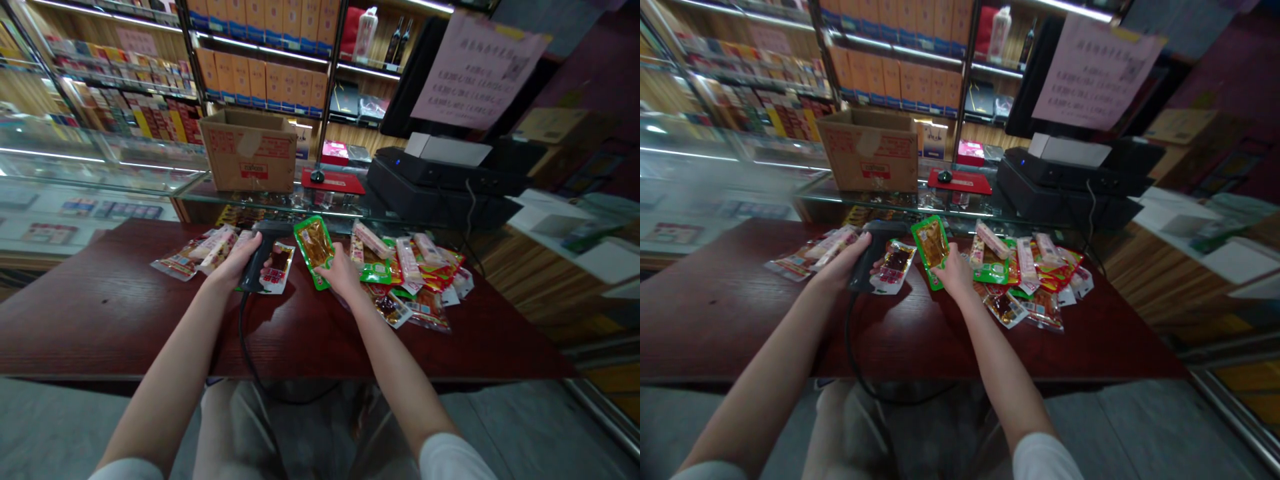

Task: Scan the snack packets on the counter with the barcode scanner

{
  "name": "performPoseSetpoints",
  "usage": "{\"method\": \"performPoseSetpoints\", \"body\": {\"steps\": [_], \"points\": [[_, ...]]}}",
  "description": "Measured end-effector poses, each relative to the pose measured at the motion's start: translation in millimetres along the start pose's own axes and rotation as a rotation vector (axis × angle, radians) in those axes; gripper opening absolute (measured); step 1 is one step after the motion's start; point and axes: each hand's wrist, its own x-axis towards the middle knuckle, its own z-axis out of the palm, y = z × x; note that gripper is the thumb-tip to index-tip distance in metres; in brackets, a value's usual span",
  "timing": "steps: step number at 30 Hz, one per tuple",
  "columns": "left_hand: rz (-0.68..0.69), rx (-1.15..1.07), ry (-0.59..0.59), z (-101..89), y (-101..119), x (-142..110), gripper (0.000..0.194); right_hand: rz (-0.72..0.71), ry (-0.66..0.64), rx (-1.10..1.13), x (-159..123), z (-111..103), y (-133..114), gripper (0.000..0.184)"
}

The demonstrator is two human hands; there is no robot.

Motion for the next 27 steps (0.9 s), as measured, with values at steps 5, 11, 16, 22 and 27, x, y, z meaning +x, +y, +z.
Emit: {"method": "performPoseSetpoints", "body": {"steps": [5, 11, 16, 22, 27], "points": [[0.065, 0.123, -0.079, 2.1, -9, 6, 0.056, -0.066, 0.044, 0.024, -4, -3, -4, 0.058], [0.093, 0.188, -0.081, 6.0, -11, 9, 0.062, -0.101, 0.05, 0.04, -9, -1, -6, 0.062], [0.109, 0.128, 0.073, 1.4, -9, 9, 0.054, -0.054, 0.23, 0.044, 1, -18, 12, 0.069], [0.063, 0.097, 0.368, -7.0, -14, 20, 0.03, 0.255, 0.515, -0.033, 14, -54, 81, 0.069], [-0.094, 0.152, 0.43, -4.3, -25, 30, 0.029, 0.426, 0.668, -0.087, 16, -58, 110, 0.069]]}}
